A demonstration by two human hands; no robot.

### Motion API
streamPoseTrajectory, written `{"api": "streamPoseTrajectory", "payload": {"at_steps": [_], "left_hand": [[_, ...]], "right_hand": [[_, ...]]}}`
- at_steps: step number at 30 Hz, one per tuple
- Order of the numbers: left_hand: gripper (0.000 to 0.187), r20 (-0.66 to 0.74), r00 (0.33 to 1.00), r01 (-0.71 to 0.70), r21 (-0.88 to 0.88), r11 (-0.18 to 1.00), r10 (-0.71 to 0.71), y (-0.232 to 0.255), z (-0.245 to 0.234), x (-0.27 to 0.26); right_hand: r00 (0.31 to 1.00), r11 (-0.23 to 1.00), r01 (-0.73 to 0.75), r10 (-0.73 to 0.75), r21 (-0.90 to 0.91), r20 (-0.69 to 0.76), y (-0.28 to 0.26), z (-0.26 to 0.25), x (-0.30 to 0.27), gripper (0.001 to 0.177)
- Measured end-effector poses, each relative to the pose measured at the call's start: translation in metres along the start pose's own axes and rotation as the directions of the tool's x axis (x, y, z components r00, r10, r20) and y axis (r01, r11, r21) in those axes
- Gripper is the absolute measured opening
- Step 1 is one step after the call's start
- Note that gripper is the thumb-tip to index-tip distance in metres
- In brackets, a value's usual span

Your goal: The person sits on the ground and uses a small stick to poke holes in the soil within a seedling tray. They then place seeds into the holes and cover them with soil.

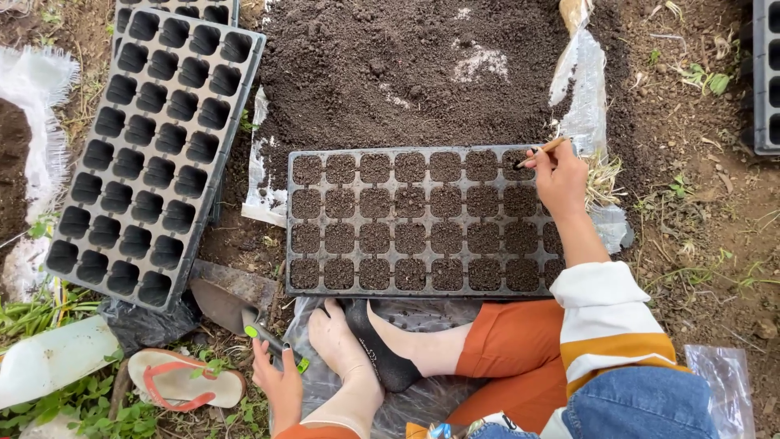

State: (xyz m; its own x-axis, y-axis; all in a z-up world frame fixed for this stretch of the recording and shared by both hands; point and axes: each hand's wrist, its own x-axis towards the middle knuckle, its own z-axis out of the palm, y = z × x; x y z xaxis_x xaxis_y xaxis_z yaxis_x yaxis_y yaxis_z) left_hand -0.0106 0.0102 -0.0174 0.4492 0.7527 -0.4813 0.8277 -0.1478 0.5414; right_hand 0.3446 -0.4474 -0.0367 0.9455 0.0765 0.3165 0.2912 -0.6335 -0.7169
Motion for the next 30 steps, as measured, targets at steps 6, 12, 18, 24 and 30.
{"api": "streamPoseTrajectory", "payload": {"at_steps": [6,12,18,24,30], "left_hand": [[0.072,-0.032,0.998,-0.047,0.015,0.999,0.047,-0.009,0.002,0.005],[0.074,-0.032,0.999,0.006,0.057,0.998,-0.004,-0.015,0.003,0.012],[0.074,-0.042,0.999,-0.011,0.025,1.000,0.012,-0.022,0.004,0.015],[0.073,-0.036,0.999,0.020,0.017,1.000,-0.019,-0.012,0.002,0.010],[0.075,-0.024,0.998,0.052,-0.005,0.999,-0.052,-0.003,-0.004,0.005]], "right_hand": [[0.999,0.998,-0.046,0.045,-0.037,-0.024,-0.006,-0.002,0.002,0.013],[0.979,0.985,-0.170,0.170,-0.014,0.111,-0.030,-0.017,0.006,0.012],[0.999,0.999,0.033,-0.032,0.034,-0.020,-0.053,-0.027,0.008,0.013],[0.996,0.992,0.059,-0.066,0.115,0.053,-0.069,-0.008,0.015,0.009],[0.995,0.997,0.047,-0.053,0.066,0.086,-0.065,0.001,0.015,0.013]]}}
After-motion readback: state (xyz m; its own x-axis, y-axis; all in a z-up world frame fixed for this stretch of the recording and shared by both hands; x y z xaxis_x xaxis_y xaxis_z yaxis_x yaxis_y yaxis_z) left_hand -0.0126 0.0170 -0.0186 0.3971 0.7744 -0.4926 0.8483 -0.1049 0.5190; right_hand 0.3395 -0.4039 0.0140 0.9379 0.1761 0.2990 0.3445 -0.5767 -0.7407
